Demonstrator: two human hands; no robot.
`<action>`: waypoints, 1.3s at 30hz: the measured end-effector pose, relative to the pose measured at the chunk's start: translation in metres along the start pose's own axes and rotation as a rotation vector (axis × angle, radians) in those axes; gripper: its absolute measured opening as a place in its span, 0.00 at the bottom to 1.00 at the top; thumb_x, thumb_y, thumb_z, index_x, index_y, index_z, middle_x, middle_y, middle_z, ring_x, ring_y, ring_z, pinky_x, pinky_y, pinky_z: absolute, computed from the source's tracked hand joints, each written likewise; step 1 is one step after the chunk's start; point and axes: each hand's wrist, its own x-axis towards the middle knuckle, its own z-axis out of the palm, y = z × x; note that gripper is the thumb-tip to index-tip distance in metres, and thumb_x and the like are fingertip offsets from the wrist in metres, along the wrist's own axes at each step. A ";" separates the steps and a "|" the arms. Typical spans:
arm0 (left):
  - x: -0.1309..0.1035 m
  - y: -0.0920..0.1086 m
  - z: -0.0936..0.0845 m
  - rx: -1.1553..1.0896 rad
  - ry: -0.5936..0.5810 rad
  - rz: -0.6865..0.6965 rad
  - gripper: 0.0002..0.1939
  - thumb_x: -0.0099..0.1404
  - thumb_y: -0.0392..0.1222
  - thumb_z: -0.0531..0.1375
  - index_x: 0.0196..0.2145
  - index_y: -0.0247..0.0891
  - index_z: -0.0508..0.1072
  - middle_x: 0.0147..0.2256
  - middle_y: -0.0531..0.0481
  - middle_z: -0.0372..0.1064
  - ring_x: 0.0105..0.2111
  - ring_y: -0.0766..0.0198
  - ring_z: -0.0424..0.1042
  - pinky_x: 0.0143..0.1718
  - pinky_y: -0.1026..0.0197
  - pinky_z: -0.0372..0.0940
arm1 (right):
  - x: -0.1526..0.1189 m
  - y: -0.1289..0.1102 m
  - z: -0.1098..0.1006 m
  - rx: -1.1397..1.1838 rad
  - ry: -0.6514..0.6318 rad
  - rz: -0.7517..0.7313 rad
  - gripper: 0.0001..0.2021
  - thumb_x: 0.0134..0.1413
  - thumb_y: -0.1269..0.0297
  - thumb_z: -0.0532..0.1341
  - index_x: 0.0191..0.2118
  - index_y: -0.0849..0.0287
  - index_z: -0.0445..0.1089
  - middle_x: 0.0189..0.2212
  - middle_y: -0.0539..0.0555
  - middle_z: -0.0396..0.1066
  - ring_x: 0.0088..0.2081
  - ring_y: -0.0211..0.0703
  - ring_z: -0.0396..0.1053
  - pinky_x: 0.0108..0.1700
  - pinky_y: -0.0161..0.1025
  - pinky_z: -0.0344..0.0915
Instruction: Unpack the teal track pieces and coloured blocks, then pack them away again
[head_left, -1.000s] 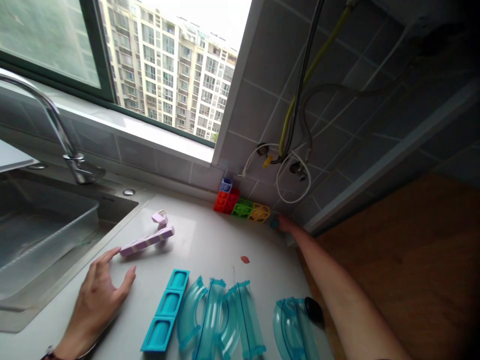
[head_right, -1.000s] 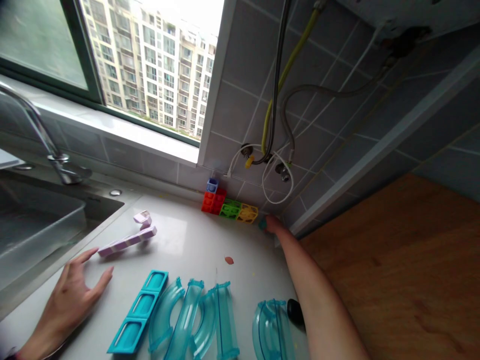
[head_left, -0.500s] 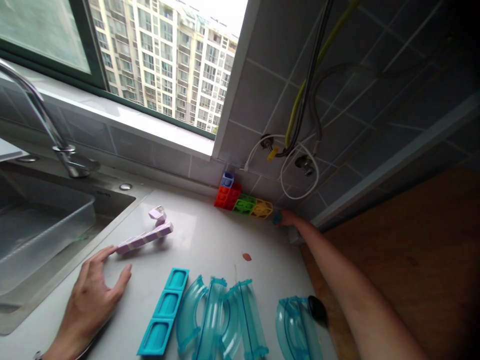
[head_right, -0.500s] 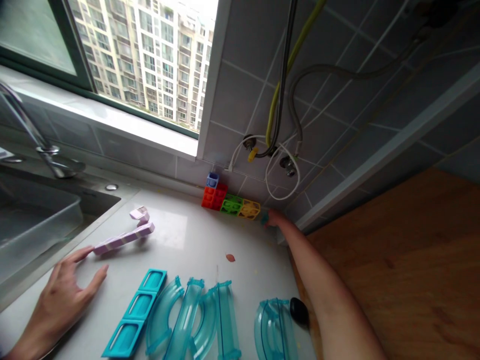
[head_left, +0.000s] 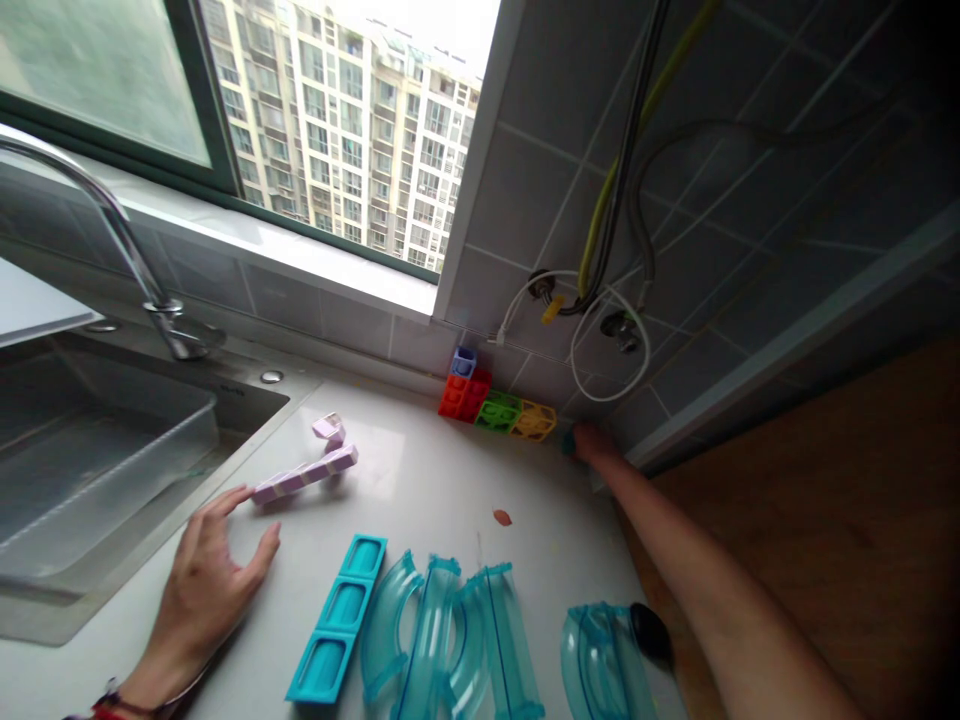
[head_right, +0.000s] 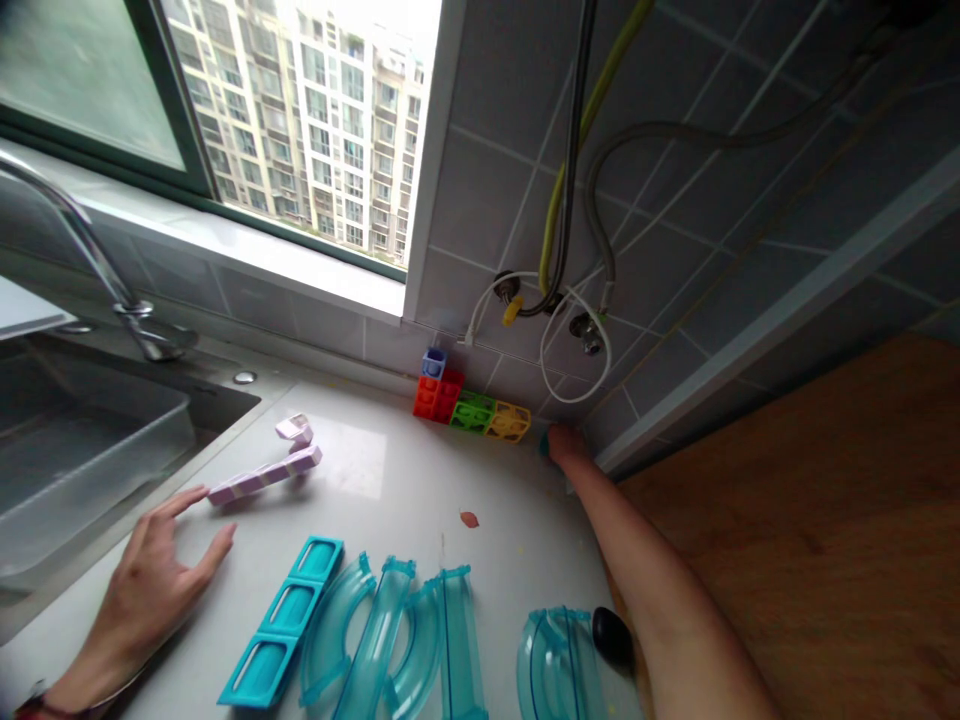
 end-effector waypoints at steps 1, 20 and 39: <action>0.002 0.001 0.001 0.011 0.009 0.019 0.33 0.68 0.56 0.57 0.65 0.38 0.60 0.61 0.38 0.64 0.62 0.42 0.65 0.66 0.40 0.59 | -0.006 -0.002 -0.002 -0.012 0.039 0.024 0.18 0.67 0.59 0.63 0.57 0.60 0.69 0.56 0.60 0.70 0.52 0.51 0.73 0.52 0.53 0.73; 0.058 0.120 -0.075 -0.565 -0.273 -0.084 0.22 0.74 0.53 0.53 0.57 0.36 0.67 0.48 0.39 0.78 0.43 0.54 0.79 0.43 0.56 0.73 | -0.261 -0.102 -0.108 0.861 0.242 -0.567 0.18 0.59 0.50 0.67 0.52 0.50 0.76 0.49 0.61 0.77 0.52 0.61 0.71 0.54 0.53 0.63; -0.167 0.209 -0.195 -1.166 -0.518 -0.478 0.16 0.64 0.50 0.68 0.46 0.39 0.79 0.42 0.42 0.80 0.43 0.51 0.79 0.43 0.57 0.72 | -0.498 -0.232 -0.055 2.103 -0.416 -0.237 0.25 0.47 0.45 0.73 0.39 0.62 0.72 0.22 0.49 0.69 0.20 0.34 0.64 0.19 0.30 0.57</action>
